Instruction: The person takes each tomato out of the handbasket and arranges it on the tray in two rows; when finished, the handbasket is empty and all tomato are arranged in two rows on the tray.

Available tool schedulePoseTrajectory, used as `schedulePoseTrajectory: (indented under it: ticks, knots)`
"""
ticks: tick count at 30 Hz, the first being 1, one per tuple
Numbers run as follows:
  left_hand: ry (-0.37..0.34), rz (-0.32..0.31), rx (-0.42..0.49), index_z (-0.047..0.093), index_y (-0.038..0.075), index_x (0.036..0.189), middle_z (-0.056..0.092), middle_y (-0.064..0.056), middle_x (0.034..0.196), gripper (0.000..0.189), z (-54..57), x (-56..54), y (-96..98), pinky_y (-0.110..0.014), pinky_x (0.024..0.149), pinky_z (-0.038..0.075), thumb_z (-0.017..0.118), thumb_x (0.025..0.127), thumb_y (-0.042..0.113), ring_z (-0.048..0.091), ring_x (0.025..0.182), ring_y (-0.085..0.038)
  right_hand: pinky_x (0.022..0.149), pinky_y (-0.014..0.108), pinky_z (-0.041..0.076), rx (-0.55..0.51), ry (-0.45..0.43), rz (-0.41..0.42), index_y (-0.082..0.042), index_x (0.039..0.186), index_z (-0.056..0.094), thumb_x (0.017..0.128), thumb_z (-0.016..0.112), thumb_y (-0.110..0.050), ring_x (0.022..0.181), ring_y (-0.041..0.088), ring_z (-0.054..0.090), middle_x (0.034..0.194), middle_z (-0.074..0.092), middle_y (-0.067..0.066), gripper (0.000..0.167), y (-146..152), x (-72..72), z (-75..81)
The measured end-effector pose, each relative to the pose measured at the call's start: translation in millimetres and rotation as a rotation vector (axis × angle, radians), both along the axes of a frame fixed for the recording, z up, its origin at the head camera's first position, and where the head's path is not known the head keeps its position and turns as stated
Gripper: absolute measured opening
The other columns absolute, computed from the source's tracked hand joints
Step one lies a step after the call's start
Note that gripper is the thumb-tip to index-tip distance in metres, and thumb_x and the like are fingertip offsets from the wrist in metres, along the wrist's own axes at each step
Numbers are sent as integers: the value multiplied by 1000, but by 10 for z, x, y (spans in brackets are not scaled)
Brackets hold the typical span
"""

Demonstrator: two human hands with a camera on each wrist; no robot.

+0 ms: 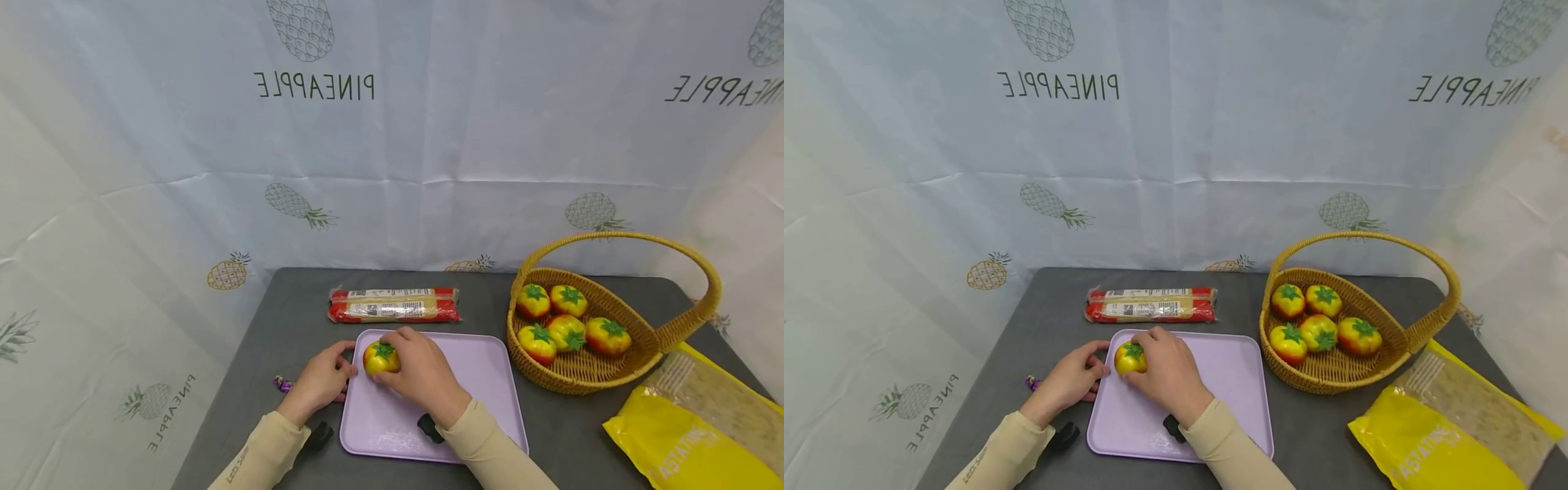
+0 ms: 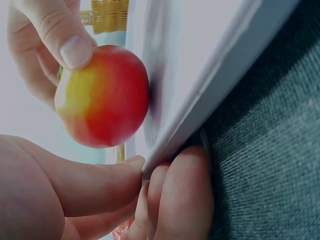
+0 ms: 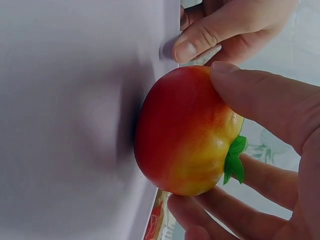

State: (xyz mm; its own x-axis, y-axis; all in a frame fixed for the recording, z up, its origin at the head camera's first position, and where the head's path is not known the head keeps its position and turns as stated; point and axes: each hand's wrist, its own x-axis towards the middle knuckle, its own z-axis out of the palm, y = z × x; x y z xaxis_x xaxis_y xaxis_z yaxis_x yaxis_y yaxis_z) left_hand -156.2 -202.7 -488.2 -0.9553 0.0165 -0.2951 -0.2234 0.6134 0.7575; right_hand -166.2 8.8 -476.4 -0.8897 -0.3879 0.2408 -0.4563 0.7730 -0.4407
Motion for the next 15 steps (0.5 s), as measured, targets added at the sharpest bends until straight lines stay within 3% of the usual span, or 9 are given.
schedulePoseTrajectory:
  ticks: [15]
  knots:
    - [-13,0,1,57,13,153,64,-9,96,51,2,-11,-7,-32,63,65,71,104,13,65,70,-19,91,43,62,26,-51,-2,-18,130,74,80,95,-45,97,19,69,116,72,2,60,19,-6,31]
